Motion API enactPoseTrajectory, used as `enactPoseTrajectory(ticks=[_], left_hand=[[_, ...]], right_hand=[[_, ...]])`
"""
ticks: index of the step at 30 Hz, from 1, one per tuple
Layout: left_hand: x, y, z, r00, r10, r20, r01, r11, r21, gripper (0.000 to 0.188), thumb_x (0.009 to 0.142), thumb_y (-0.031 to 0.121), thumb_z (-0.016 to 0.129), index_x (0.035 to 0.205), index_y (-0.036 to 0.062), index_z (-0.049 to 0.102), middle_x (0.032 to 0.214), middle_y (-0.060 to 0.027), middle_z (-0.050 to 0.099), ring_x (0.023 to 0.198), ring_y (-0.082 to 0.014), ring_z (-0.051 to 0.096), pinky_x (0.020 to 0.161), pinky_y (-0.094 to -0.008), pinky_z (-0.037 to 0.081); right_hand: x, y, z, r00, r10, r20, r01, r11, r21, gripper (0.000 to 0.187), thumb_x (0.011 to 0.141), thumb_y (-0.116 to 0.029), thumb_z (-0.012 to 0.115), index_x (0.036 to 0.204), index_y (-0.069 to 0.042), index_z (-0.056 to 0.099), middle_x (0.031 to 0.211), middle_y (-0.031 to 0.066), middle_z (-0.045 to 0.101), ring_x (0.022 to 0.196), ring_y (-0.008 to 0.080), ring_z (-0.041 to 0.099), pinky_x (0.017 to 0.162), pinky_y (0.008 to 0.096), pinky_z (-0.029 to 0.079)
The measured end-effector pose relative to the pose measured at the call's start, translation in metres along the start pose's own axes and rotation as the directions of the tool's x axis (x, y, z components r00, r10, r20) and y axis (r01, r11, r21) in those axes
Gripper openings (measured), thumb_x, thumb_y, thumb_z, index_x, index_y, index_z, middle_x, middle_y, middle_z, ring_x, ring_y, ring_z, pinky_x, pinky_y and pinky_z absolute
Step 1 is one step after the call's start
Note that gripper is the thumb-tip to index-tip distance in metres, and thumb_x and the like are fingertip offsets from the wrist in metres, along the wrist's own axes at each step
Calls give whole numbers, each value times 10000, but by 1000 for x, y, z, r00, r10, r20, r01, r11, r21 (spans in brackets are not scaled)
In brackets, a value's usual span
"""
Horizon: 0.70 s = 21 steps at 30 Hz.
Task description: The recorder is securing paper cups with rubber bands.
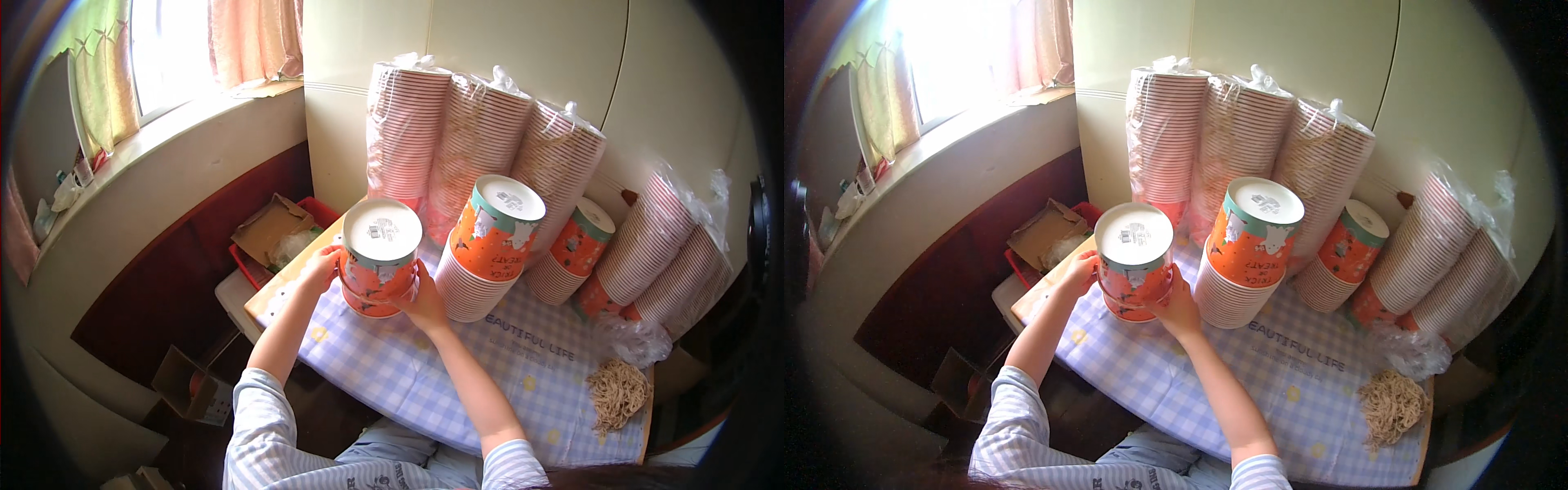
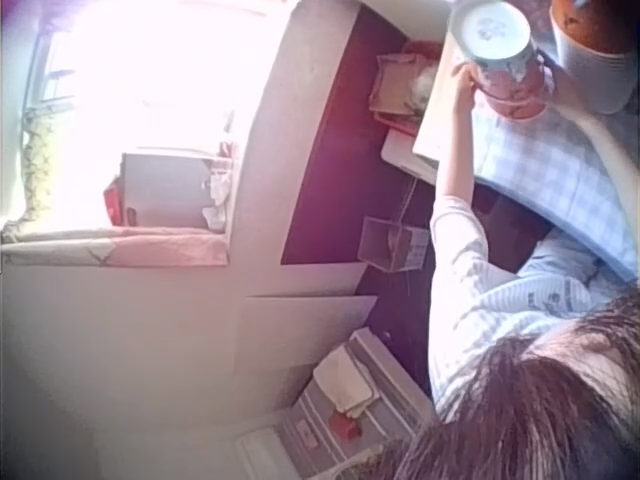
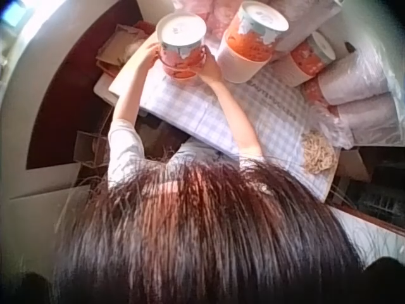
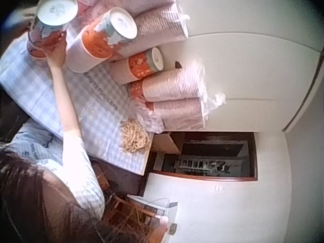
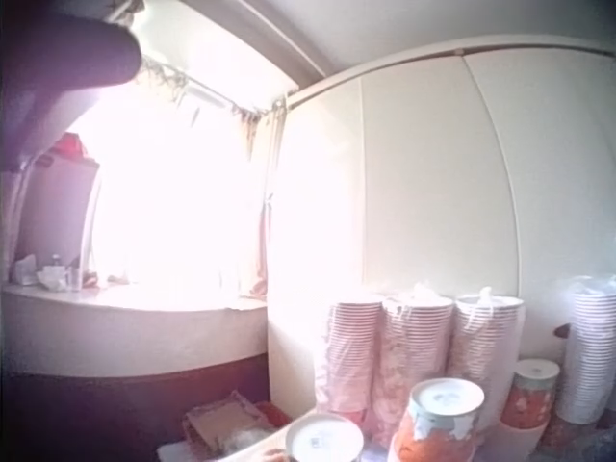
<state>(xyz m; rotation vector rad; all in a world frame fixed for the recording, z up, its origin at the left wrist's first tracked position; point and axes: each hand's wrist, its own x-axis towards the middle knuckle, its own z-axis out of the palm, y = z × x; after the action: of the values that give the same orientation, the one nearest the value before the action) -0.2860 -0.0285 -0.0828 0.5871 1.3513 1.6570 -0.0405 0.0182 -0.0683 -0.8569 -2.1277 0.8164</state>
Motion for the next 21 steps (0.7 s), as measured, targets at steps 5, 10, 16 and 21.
enactPoseTrajectory(ticks=[5,10,16,21], left_hand=[[-10,-1,11,993,122,-6,-115,947,300,202,815,96,505,971,23,611,841,-48,613,700,-114,558,634,-234,459],[-4,-16,-2,991,136,7,-133,955,265,225,816,141,516,970,17,625,879,-55,621,756,-138,554,680,-259,444],[-7,-24,5,981,184,-54,-146,899,412,223,830,130,485,969,14,616,884,-57,618,803,-140,546,717,-265,437],[-9,-53,-1,960,260,-107,-182,865,468,192,823,99,474,937,11,599,852,-56,612,772,-131,553,683,-254,444]], right_hand=[[-11,5,14,998,41,-57,-41,999,-3,950,574,-344,763,1292,-2,244,1165,212,452,1029,346,493,843,398,432],[-19,-10,23,990,123,-67,-125,992,-20,951,562,-307,785,1274,40,259,1183,215,444,1106,325,446,918,377,381],[-22,-7,26,976,215,-34,-216,976,-13,958,579,-290,777,1294,23,222,1198,206,405,1122,329,406,934,385,365],[-11,14,4,990,72,119,-89,986,144,905,623,-237,748,1302,38,216,1246,207,394,1182,306,373,976,372,329]])
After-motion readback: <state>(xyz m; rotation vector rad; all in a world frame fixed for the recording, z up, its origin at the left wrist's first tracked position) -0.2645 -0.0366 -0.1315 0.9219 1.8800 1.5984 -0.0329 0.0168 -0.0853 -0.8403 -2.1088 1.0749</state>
